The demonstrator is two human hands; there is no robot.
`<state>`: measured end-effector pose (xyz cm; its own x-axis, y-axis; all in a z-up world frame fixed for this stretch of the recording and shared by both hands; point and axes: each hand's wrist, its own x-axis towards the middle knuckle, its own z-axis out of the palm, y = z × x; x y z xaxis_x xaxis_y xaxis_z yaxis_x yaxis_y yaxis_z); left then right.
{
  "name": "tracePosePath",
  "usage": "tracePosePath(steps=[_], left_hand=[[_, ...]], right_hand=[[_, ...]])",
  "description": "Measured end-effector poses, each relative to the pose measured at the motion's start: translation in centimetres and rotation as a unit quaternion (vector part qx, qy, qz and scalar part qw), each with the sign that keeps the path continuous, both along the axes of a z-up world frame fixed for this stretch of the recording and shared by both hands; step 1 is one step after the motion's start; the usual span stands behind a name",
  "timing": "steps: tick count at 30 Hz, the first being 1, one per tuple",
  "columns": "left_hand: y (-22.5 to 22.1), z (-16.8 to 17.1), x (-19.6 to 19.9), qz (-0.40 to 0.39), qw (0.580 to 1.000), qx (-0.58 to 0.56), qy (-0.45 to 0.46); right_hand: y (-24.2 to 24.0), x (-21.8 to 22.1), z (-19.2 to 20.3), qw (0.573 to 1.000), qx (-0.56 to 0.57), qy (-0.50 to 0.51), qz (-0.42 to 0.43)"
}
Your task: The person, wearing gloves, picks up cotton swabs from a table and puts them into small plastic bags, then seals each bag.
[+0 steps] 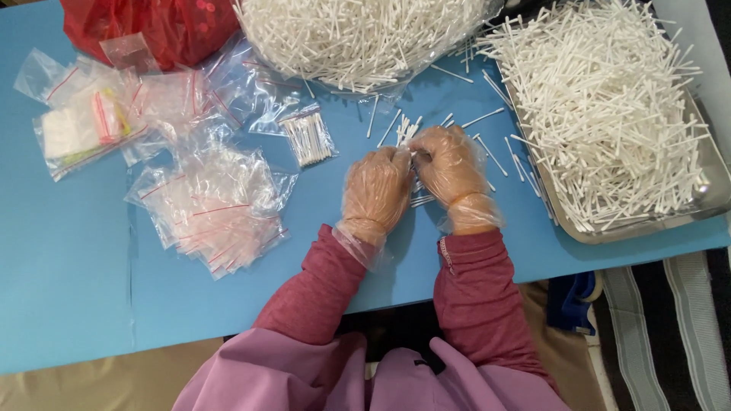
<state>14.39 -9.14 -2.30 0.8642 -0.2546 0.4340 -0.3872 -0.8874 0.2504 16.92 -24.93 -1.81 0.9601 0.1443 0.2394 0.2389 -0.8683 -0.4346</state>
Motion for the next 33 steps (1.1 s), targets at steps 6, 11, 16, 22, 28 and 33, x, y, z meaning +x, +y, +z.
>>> tracePosePath(steps=[6, 11, 16, 22, 28, 33], left_hand=[[-0.1, 0.3, -2.0, -0.009, 1.0, -0.009, 0.003], [0.8, 0.8, -2.9, -0.01, 1.0, -0.026, -0.002], [1.8, -0.2, -3.2, -0.012, 0.996, -0.073, -0.046], [2.2, 0.4, -3.6, -0.034, 0.985, -0.15, -0.075], [2.1, 1.7, -4.2, -0.086, 0.961, -0.257, -0.051], [1.7, 1.7, -4.4, -0.106, 0.946, -0.305, -0.035]], right_hand=[[0.2, -3.1, 1.2, 1.0, 0.009, -0.022, -0.002], [-0.4, -4.4, 0.5, 0.996, 0.052, -0.066, 0.01], [-0.1, -6.0, 1.0, 0.987, 0.12, -0.104, -0.008], [0.0, -7.5, 1.0, 0.98, 0.165, -0.103, -0.035], [0.9, -8.8, 1.5, 0.978, 0.151, -0.141, -0.016], [1.2, -8.8, 0.7, 0.967, 0.21, -0.144, -0.012]])
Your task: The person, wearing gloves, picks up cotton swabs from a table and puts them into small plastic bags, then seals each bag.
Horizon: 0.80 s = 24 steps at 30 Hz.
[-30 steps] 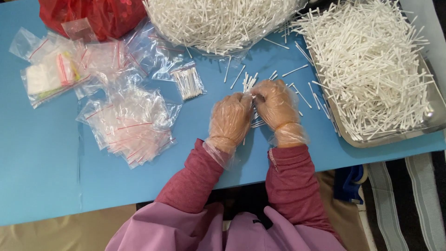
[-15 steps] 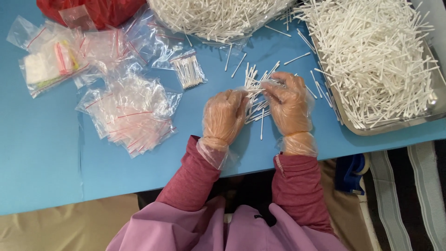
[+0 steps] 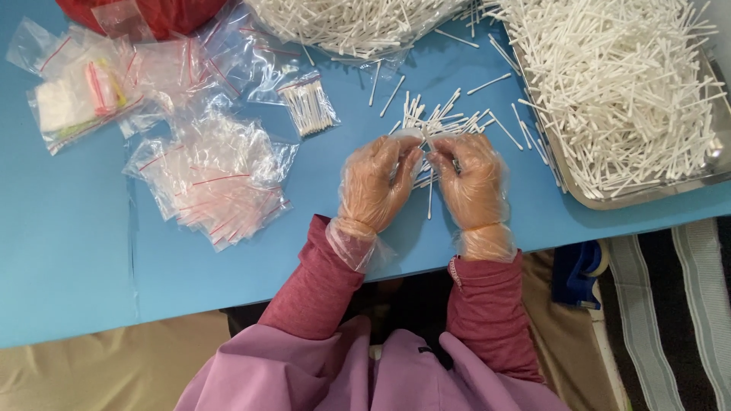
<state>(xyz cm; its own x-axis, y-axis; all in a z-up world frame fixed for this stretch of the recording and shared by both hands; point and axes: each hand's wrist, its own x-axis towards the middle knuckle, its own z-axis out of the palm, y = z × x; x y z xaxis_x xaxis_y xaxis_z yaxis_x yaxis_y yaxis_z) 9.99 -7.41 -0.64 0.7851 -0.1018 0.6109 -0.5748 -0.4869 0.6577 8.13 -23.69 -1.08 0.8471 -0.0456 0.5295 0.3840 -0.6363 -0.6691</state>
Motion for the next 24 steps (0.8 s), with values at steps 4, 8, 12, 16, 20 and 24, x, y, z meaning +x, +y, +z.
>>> tracePosePath(steps=[4, 8, 12, 16, 20, 24], left_hand=[[0.1, -0.1, 0.1, -0.028, 1.0, -0.002, 0.009], [0.2, -0.3, 0.1, -0.033, 0.999, -0.006, 0.003], [0.2, 0.3, -0.2, -0.042, 0.999, -0.014, -0.005], [0.2, 1.0, -0.7, -0.058, 0.998, -0.027, -0.014], [0.3, 1.5, -1.5, -0.084, 0.992, -0.091, -0.019], [1.3, 1.7, -3.1, -0.064, 0.987, -0.15, -0.009]], right_hand=[[0.1, -0.4, -0.2, 0.999, 0.023, 0.026, -0.011], [0.3, -0.6, 0.0, 0.999, 0.041, 0.019, -0.016], [0.5, -1.1, 0.6, 0.997, 0.069, -0.009, -0.019], [1.0, -2.0, 0.1, 0.986, 0.168, 0.007, 0.009], [1.5, -3.2, 0.3, 0.965, 0.253, 0.053, 0.046], [1.4, -4.8, 1.1, 0.965, 0.229, 0.096, 0.085]])
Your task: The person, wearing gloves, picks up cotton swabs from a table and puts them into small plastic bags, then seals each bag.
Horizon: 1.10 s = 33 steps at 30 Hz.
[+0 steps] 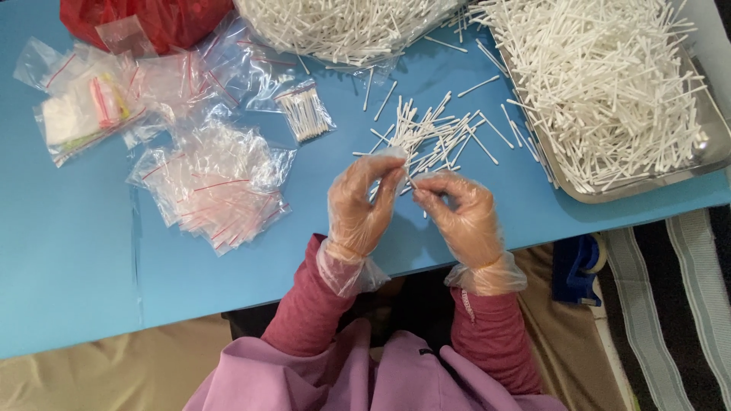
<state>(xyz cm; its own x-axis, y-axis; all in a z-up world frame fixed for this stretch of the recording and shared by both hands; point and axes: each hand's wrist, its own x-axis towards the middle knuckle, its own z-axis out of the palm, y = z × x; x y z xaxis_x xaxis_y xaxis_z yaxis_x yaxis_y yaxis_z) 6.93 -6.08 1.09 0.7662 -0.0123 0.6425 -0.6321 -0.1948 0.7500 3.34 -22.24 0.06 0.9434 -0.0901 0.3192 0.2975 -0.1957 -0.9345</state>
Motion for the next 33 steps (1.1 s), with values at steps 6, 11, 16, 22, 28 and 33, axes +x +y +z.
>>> tracePosePath(steps=[6, 11, 16, 22, 28, 33], left_hand=[[1.7, 0.6, -2.8, 0.026, 0.999, 0.046, 0.014], [2.3, 0.4, -5.1, 0.051, 0.998, 0.043, 0.007], [3.1, 0.2, -6.3, 0.056, 0.998, 0.037, 0.017], [5.0, -0.1, -6.4, 0.097, 0.988, 0.11, 0.048], [6.2, -2.0, -5.1, 0.133, 0.961, 0.228, 0.082], [5.4, -1.3, -4.6, 0.123, 0.935, 0.315, 0.111]], right_hand=[[0.1, -1.6, 0.7, 0.994, 0.107, -0.011, 0.029], [1.9, -1.9, -0.7, 0.962, 0.256, -0.018, 0.091], [3.8, -1.8, -1.5, 0.951, 0.282, -0.014, 0.125], [6.0, -2.5, -0.8, 0.99, 0.109, 0.078, 0.037], [7.8, -3.2, 1.2, 0.952, -0.271, 0.136, 0.036], [8.1, -3.1, 1.0, 0.935, -0.328, 0.137, 0.015]])
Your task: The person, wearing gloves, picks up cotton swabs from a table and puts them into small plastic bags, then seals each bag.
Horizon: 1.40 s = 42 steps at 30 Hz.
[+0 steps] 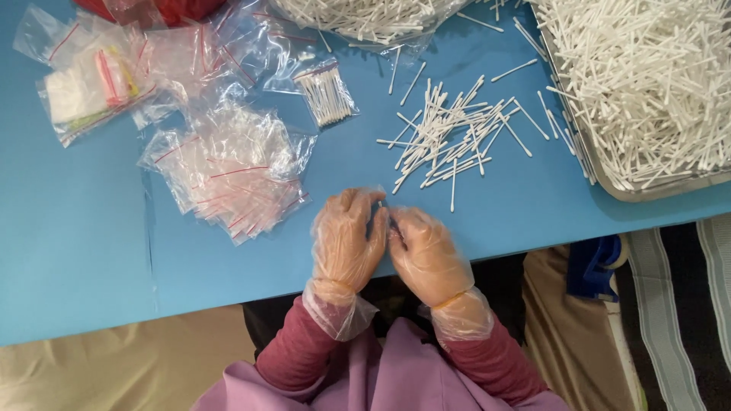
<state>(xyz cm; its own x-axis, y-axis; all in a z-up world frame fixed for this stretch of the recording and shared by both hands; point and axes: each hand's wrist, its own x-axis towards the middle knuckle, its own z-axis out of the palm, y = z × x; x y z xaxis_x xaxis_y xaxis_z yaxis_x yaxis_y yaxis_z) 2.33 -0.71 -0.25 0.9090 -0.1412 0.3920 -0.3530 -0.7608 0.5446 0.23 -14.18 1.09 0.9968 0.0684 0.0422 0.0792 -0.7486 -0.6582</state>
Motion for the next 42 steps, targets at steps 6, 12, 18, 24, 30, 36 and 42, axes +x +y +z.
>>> tracePosePath(steps=[6, 12, 18, 24, 30, 36, 42], left_hand=[[-2.1, -0.2, 0.6, -0.015, 0.998, 0.06, -0.012], [-5.5, 0.1, 1.0, -0.044, 0.994, 0.082, -0.052], [-6.0, 0.9, 1.7, -0.055, 0.995, 0.059, -0.051], [-4.8, 2.4, 1.4, -0.097, 0.987, -0.124, -0.022], [-4.0, 3.0, 0.1, -0.142, 0.946, -0.286, 0.05], [-1.8, 2.6, -0.6, -0.064, 0.994, -0.086, -0.006], [1.2, -0.6, -0.9, 0.009, 0.993, 0.093, 0.067]], right_hand=[[-5.0, 0.8, -0.4, 0.99, -0.047, -0.059, -0.122], [-6.9, 3.1, -3.1, 0.972, -0.147, -0.037, -0.181], [-6.4, 2.9, -2.8, 0.971, -0.143, -0.04, -0.186], [-6.6, 0.3, -1.9, 0.91, 0.406, 0.001, -0.084], [-6.1, -0.7, -1.3, 0.861, 0.504, 0.041, -0.051], [-5.7, -0.2, -1.6, 0.973, 0.228, -0.027, -0.037], [-4.2, 0.6, -1.9, 0.999, 0.018, -0.035, -0.027]])
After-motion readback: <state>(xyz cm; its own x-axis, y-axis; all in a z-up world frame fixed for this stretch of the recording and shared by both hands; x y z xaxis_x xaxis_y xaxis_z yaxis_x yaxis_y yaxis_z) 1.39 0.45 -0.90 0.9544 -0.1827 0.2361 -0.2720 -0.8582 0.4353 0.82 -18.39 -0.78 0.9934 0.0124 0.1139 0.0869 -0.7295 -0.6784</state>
